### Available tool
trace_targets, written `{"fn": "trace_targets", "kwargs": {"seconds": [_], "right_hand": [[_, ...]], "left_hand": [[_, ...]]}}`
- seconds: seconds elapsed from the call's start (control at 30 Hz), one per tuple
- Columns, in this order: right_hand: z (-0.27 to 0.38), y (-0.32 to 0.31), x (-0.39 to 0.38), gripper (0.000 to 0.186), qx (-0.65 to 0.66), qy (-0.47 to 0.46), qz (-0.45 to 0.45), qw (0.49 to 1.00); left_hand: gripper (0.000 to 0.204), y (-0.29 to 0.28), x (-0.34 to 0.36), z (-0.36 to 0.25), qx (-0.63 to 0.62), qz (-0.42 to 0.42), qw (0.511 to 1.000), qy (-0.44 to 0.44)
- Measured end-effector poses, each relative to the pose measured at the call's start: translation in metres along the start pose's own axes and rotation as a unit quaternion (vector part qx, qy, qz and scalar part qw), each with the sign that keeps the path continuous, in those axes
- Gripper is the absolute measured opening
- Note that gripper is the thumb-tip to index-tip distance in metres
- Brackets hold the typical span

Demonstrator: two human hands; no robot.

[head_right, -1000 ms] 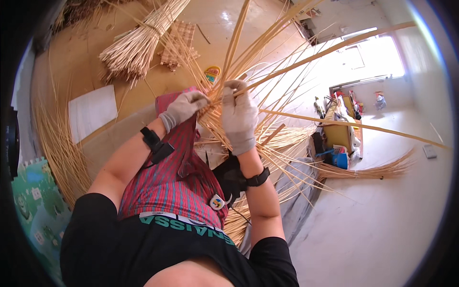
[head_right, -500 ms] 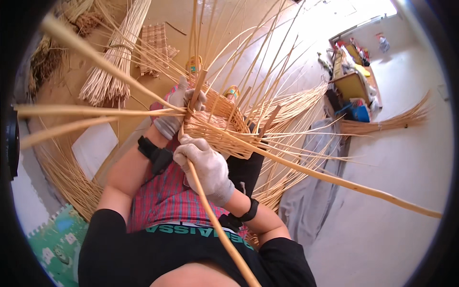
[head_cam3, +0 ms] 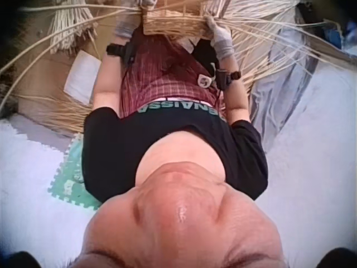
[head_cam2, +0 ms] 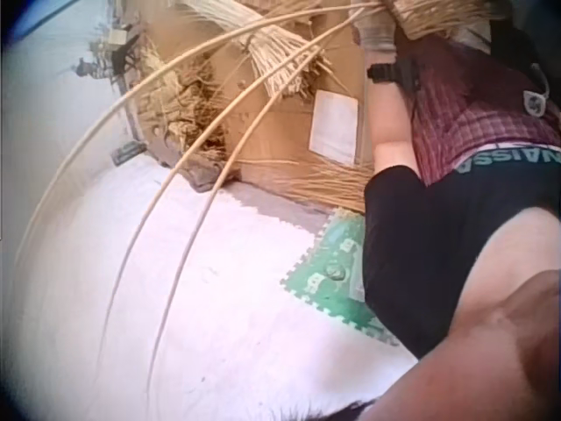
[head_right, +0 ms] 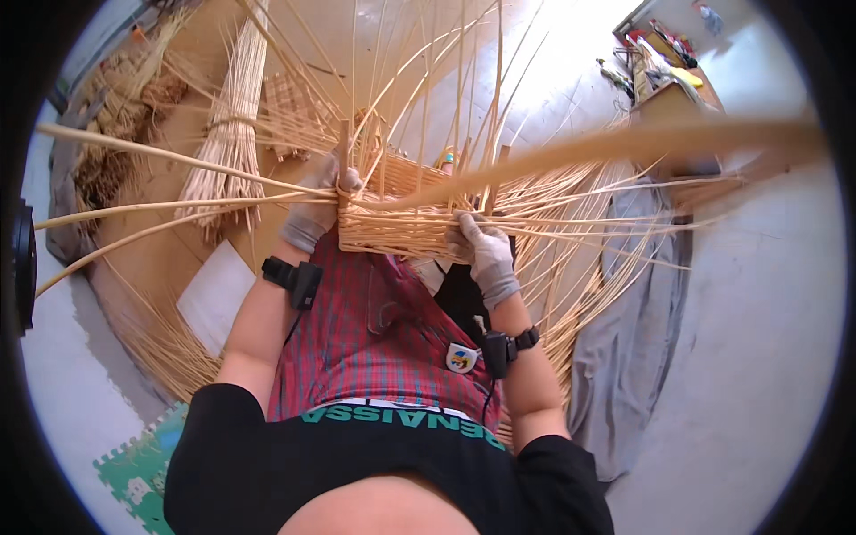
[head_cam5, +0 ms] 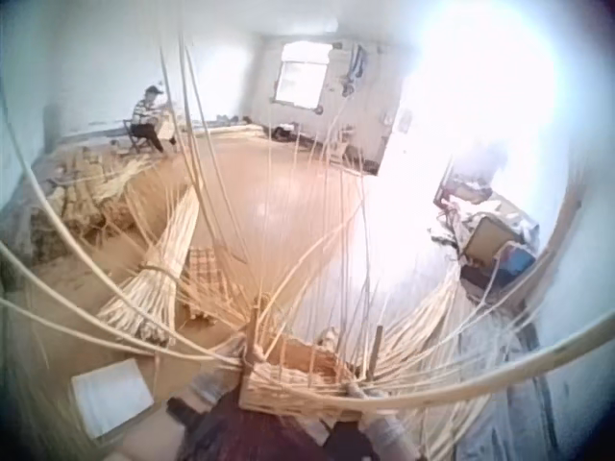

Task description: Weave a basket using long wooden or reed strips.

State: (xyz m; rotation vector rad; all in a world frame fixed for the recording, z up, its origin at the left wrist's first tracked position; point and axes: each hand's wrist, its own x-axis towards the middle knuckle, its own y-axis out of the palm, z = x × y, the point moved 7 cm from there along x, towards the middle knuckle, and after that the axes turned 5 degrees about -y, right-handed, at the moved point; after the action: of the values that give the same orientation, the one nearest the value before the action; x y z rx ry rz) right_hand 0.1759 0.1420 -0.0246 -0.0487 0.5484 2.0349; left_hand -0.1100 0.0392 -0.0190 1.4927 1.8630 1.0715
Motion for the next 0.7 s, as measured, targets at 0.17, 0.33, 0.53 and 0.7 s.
{"fn": "trace_targets", "kwargs": {"seconds": [0.17,0.33,0.53,0.7], "right_hand": [[0.002,0.0,-0.003,0.028,-0.038,0.011,-0.039,0.998],[0.0,0.013,0.002,0.026,0.058,-0.02,-0.038,0.997],[0.087,0.093,0.045,0.022,-0.261,-0.2,0.057,0.943],[0.087,0.196,0.131,0.032,-0.526,-0.542,0.036,0.655]], "left_hand": [[0.054,0.004,-0.031,0.0,0.056,-0.122,0.991,-0.014],[0.053,0.007,-0.033,0.013,0.363,-0.096,0.922,-0.093],[0.031,0.006,-0.033,0.022,0.355,-0.11,0.928,0.007],[0.03,-0.017,-0.028,0.047,0.279,-0.177,0.941,0.071]]}}
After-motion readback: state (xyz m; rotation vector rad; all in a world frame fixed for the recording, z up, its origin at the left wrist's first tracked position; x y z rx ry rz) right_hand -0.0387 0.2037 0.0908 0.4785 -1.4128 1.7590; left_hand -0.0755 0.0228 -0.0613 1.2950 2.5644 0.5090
